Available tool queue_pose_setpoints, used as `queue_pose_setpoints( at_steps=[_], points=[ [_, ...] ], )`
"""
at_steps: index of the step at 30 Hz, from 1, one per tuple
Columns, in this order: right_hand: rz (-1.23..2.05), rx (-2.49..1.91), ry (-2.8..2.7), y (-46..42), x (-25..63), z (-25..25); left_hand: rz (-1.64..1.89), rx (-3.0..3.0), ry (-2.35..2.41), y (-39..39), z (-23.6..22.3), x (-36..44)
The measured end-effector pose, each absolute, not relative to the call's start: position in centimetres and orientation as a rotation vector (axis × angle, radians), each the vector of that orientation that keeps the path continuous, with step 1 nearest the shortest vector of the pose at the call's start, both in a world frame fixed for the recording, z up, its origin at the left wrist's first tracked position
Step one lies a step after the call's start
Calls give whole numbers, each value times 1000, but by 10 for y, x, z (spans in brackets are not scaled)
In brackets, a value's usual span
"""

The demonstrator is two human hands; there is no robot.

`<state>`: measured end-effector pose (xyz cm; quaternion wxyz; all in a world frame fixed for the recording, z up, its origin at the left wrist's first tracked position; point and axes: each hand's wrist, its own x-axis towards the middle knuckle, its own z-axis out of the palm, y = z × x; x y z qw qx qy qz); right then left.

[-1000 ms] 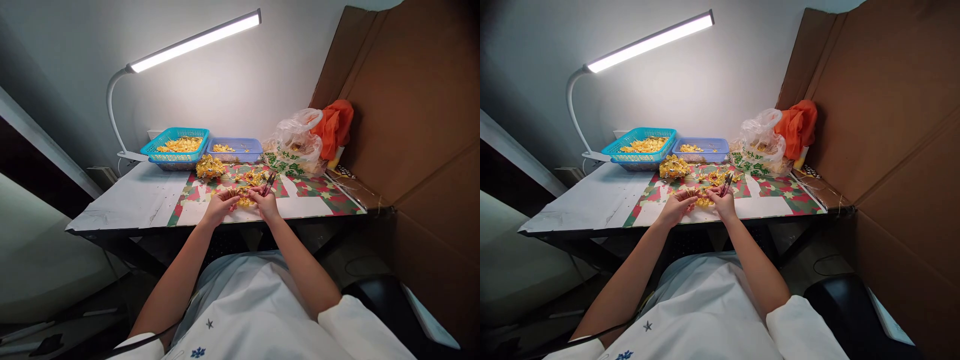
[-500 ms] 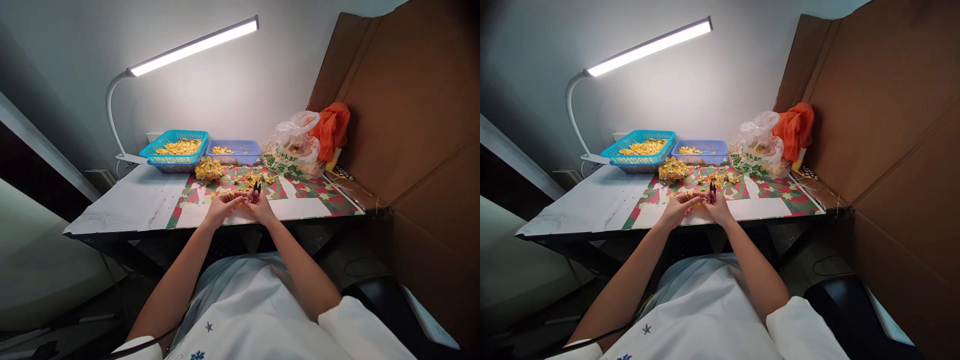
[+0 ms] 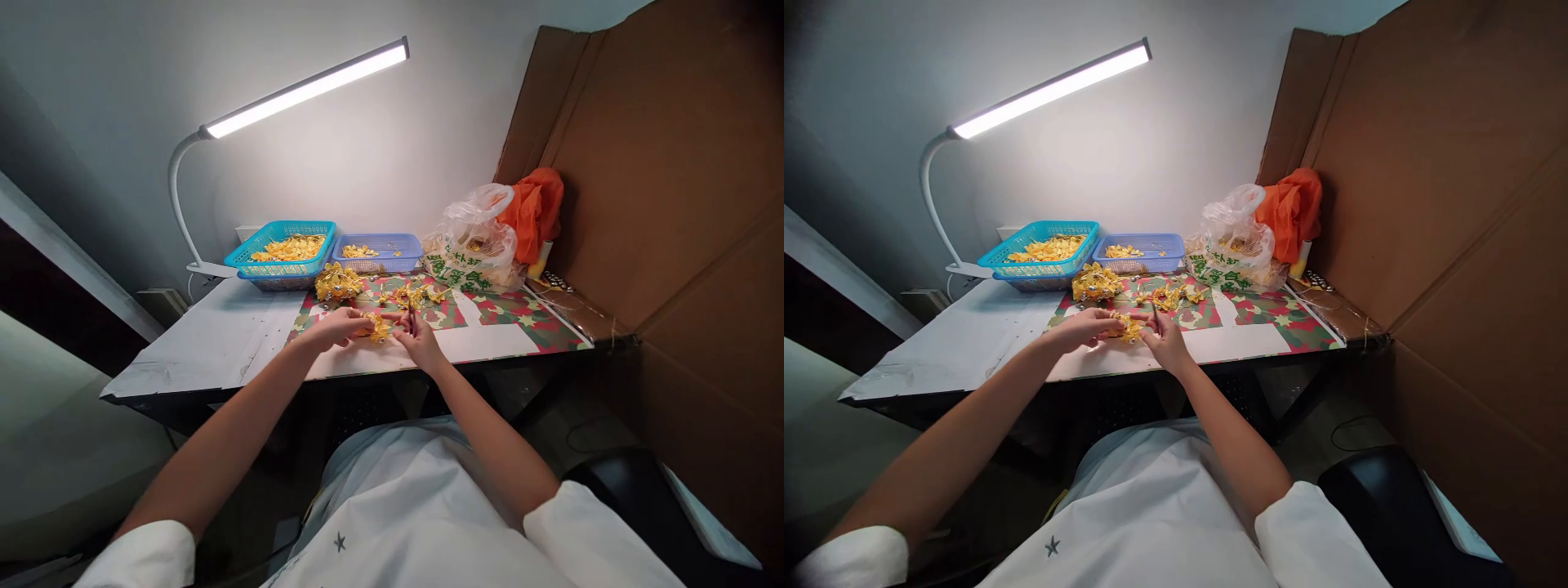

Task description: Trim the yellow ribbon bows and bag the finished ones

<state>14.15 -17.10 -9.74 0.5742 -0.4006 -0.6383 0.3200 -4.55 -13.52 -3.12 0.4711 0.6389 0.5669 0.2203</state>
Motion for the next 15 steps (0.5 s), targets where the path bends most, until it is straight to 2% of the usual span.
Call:
queue_pose_setpoints(
  at_steps=[4, 8, 12, 15],
  points=[
    [636, -1035, -1329, -172, 149, -93, 362, 1896, 1626, -120, 2, -80],
    [463, -1221, -1447, -154, 163, -79, 264, 2161, 1950, -114, 24, -111],
    [293, -1433, -1667, -127, 169, -63, 146, 2164, 2264, -116, 22, -132],
    [185, -1552, -1793, -111, 164, -58, 82, 2102, 2329, -120, 14, -142]
  ],
)
